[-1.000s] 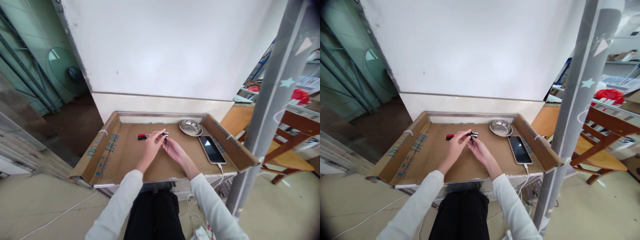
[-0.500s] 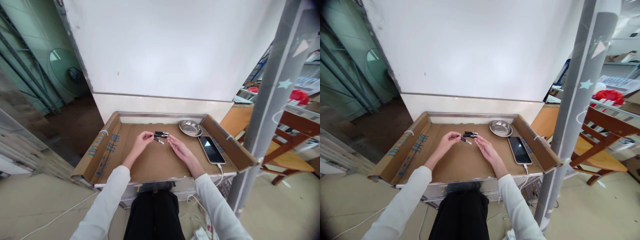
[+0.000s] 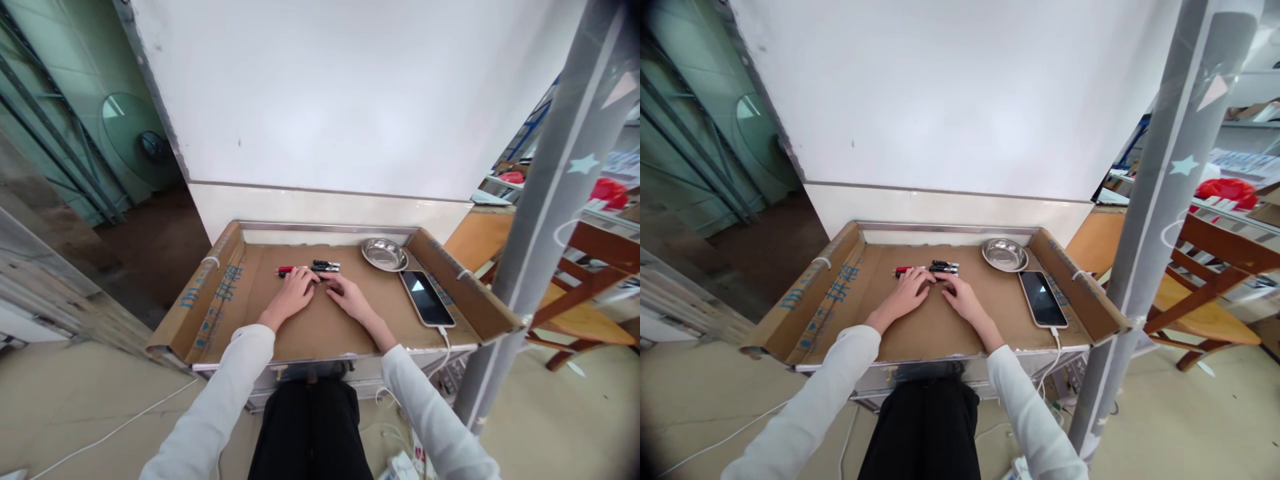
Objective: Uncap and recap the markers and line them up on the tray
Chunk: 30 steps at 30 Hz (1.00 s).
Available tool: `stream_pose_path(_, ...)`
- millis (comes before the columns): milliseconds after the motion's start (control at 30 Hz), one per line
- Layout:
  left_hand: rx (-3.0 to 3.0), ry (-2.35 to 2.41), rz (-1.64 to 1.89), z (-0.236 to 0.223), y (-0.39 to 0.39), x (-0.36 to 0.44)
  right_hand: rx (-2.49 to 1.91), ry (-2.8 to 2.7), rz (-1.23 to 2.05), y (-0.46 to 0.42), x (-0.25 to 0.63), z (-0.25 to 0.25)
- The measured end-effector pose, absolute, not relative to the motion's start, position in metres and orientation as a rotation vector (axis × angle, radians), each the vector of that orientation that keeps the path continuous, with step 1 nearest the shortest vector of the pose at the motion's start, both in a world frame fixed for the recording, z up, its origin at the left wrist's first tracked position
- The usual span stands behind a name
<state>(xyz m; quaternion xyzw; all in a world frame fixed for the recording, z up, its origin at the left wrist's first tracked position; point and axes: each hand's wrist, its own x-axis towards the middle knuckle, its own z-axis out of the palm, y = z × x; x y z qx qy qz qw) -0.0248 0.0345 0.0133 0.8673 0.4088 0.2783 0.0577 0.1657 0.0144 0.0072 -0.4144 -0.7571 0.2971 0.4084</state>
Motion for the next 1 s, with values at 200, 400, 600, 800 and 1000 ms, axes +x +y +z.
stream_pose_path(200,2.64,1.236,0.894,0.014,0.03,-0.018,-1.273,-1.997,0.249,0.005,0.185,0.008)
stream_pose_path(400,2.693,1.277,0.933,0.006,0.043,-0.014,-1.433,-1.955,0.285,0.01,0.19,0.0)
stream_pose_path(600,2.68,1.435,0.972,0.007,0.051,-0.009,-1.573,-2.009,0.092,0.025,0.166,0.012)
stream_pose_path(800,2.564,1.636,1.064,0.015,0.046,-0.023,-1.544,-1.832,0.072,0.025,0.154,0.008)
stream_pose_path(1000,2.443,1.842,0.96,0.009,0.045,-0.033,-1.466,-1.874,0.116,0.018,0.153,0.007)
